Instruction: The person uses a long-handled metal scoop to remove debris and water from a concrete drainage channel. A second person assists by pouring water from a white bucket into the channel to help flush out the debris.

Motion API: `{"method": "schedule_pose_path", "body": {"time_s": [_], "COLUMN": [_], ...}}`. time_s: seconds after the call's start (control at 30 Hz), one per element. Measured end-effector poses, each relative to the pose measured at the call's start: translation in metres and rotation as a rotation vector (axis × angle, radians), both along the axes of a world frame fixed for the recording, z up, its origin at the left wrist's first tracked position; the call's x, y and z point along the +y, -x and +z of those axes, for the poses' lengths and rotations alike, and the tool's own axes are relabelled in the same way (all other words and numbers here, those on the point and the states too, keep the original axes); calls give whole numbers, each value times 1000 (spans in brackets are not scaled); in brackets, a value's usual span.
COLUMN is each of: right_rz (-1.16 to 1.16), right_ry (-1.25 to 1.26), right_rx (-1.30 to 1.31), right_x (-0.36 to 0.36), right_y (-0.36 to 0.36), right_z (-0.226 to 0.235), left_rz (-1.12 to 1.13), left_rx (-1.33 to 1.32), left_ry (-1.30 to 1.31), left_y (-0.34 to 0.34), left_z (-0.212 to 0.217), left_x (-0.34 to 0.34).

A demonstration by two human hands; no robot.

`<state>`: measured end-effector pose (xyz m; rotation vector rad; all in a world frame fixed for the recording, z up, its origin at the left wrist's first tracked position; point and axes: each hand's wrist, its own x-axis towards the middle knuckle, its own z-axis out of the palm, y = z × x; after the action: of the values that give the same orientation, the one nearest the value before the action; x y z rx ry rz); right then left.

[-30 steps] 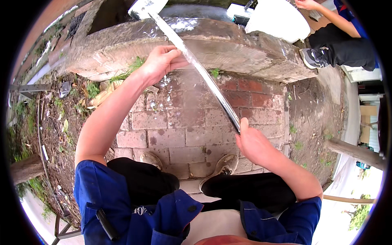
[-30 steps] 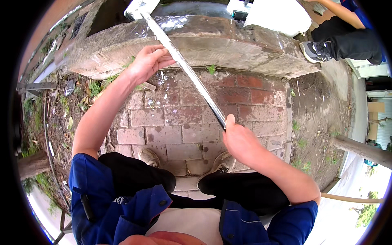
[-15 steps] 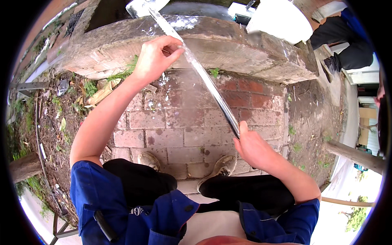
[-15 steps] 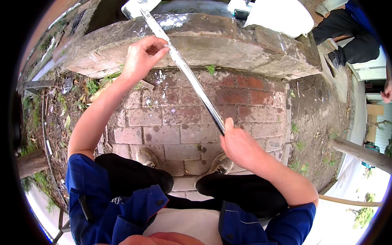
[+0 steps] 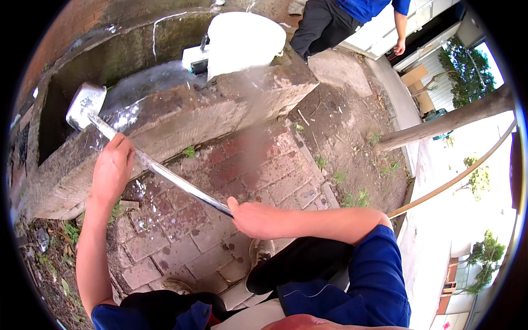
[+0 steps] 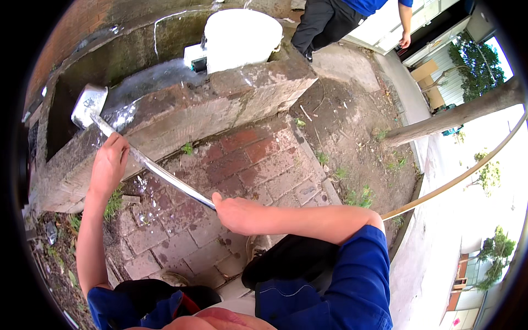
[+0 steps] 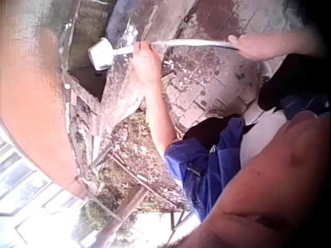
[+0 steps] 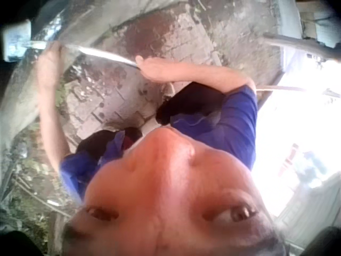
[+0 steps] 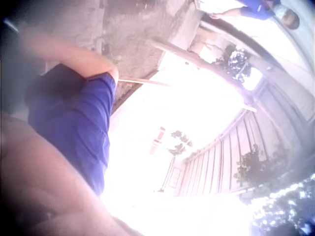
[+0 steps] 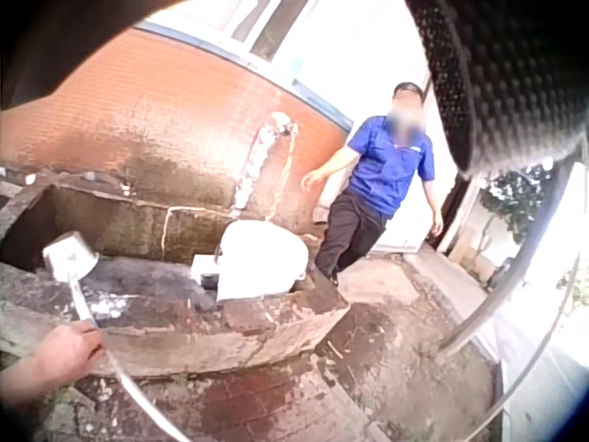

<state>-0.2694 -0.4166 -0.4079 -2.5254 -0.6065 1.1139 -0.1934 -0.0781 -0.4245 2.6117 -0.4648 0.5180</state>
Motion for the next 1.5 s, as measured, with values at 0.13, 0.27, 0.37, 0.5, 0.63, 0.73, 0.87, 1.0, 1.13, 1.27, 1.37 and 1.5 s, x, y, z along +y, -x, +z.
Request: {"method": "schedule_pose_path", "body": {"time_s": [0.13,0.27,0.37,0.5,0.63,0.73,0.87,1.0,1.13,1.27,1.37,1.5], "right_rz": [-22,30,78,46,67,68,50,34,31,-39,-155,-352], "right_ry": [-25,-23,-11,27,22,33,3,3,-13,-94,-209,-295], "right_rx": [-18,-109,-128,-99,-67,-62,-59,-56,-33,-15,93,375], "right_x": [-10,-7,7,7,22,20,14,10,14,11,7,7], "right_y": [1,0,-4,0,5,5,0,-3,-5,-5,-11,-16], "right_z": [-4,-9,-2,-3,10,12,11,8,10,5,5,16], "left_rz": [34,55,28,-100,-152,-169,-196,-232,-247,-274,-226,16], "left_rx": [-20,-53,-139,-38,-85,-143,-207,-237,-226,-241,-202,-69], "left_ry": [32,-7,-25,52,-27,-56,-97,-70,-91,-91,7,376], "left_y": [-2,1,3,8,9,5,-2,-9,-11,-13,-11,-3], "left_z": [-6,-18,-19,-20,-30,-36,-39,-45,-45,-43,-42,-61], "left_x": [-8,-5,14,21,44,44,44,45,47,47,43,29]}}
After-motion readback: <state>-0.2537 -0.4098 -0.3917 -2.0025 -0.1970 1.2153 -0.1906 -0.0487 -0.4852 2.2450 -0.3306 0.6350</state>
